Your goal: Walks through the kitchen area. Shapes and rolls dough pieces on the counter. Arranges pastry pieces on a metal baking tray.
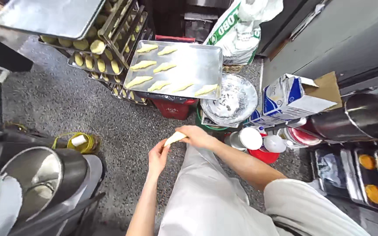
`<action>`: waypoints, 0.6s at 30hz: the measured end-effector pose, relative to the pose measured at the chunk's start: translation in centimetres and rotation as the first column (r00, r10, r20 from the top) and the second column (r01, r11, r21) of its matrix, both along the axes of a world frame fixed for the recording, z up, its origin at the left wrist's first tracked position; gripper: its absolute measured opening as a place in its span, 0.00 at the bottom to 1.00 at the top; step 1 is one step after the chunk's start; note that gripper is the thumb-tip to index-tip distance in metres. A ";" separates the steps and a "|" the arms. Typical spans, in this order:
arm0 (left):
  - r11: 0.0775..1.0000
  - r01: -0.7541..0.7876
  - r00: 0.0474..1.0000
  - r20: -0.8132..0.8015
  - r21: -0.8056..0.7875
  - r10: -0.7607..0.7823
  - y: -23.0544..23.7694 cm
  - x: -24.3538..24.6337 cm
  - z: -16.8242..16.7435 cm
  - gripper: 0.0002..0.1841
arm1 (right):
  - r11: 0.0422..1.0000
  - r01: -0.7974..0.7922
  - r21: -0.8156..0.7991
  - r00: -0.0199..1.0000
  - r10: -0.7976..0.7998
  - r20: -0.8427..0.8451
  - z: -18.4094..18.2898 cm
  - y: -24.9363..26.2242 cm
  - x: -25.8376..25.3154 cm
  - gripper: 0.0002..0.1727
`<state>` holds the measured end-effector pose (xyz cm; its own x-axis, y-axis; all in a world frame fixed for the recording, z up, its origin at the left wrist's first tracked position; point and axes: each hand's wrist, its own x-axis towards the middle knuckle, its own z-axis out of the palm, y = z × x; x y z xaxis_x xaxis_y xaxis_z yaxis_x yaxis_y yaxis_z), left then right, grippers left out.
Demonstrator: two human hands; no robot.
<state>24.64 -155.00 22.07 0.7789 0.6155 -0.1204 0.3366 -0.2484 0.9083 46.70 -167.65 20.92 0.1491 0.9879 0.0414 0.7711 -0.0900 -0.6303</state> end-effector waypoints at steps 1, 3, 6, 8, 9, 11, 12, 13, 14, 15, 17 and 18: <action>1.000 0.023 0.999 0.028 -0.005 -0.023 1.4 2.5 0.2 0.18 | 0.999 0.029 0.036 0.999 -0.029 0.018 0.7 1.1 3.5 0.28; 0.999 0.051 0.997 0.063 -0.010 -0.050 4.2 7.3 0.3 0.20 | 0.988 0.081 0.132 0.993 -0.092 0.080 2.7 3.6 10.7 0.27; 1.000 -0.005 0.996 0.091 -0.008 0.005 8.2 14.3 0.0 0.14 | 0.941 0.128 0.315 0.965 -0.192 0.179 6.7 8.1 21.2 0.25; 0.999 -0.036 0.997 0.067 -0.032 0.038 10.0 17.6 0.3 0.11 | 0.906 0.115 0.408 0.954 -0.216 0.210 7.6 11.2 27.0 0.24; 0.999 -0.036 0.998 0.050 -0.025 0.037 11.2 19.4 0.4 0.12 | 0.901 0.108 0.420 0.946 -0.222 0.235 7.2 13.1 30.1 0.23; 0.999 -0.023 1.000 -0.021 0.030 0.023 13.2 21.5 -0.1 0.16 | 0.935 0.124 0.333 0.939 -0.219 0.266 3.0 16.3 35.2 0.23; 0.998 -0.013 0.997 -0.071 0.066 0.018 13.8 21.9 -0.5 0.18 | 0.967 0.142 0.213 0.945 -0.197 0.262 -0.5 17.3 37.0 0.25; 0.995 -0.006 0.992 -0.121 0.102 0.018 14.4 22.2 -0.9 0.21 | 0.986 0.153 0.065 0.952 -0.165 0.259 -4.3 17.8 38.7 0.27; 0.990 0.002 0.985 -0.169 0.143 0.023 14.9 22.3 -1.4 0.23 | 0.986 0.155 -0.063 0.959 -0.135 0.250 -7.7 18.1 40.0 0.30; 0.983 0.014 0.974 -0.223 0.183 0.027 15.6 22.1 -1.8 0.25 | 0.978 0.154 -0.144 0.965 -0.118 0.235 -9.3 18.5 41.0 0.32; 0.981 0.014 0.932 -0.359 0.193 0.058 17.1 21.1 -3.5 0.28 | 0.979 0.161 -0.126 0.969 -0.132 0.209 -8.7 19.9 42.0 0.34; 0.990 -0.015 0.893 -0.443 0.141 0.077 17.0 19.1 -4.5 0.29 | 0.979 0.182 -0.086 0.974 -0.168 0.155 -7.5 19.8 40.8 0.33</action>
<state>43.79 -137.99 17.54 0.6324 0.6833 -0.3649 0.7127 -0.3287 0.6197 87.50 -147.81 13.41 0.3196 0.9473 -0.0212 0.8208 -0.2879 -0.4934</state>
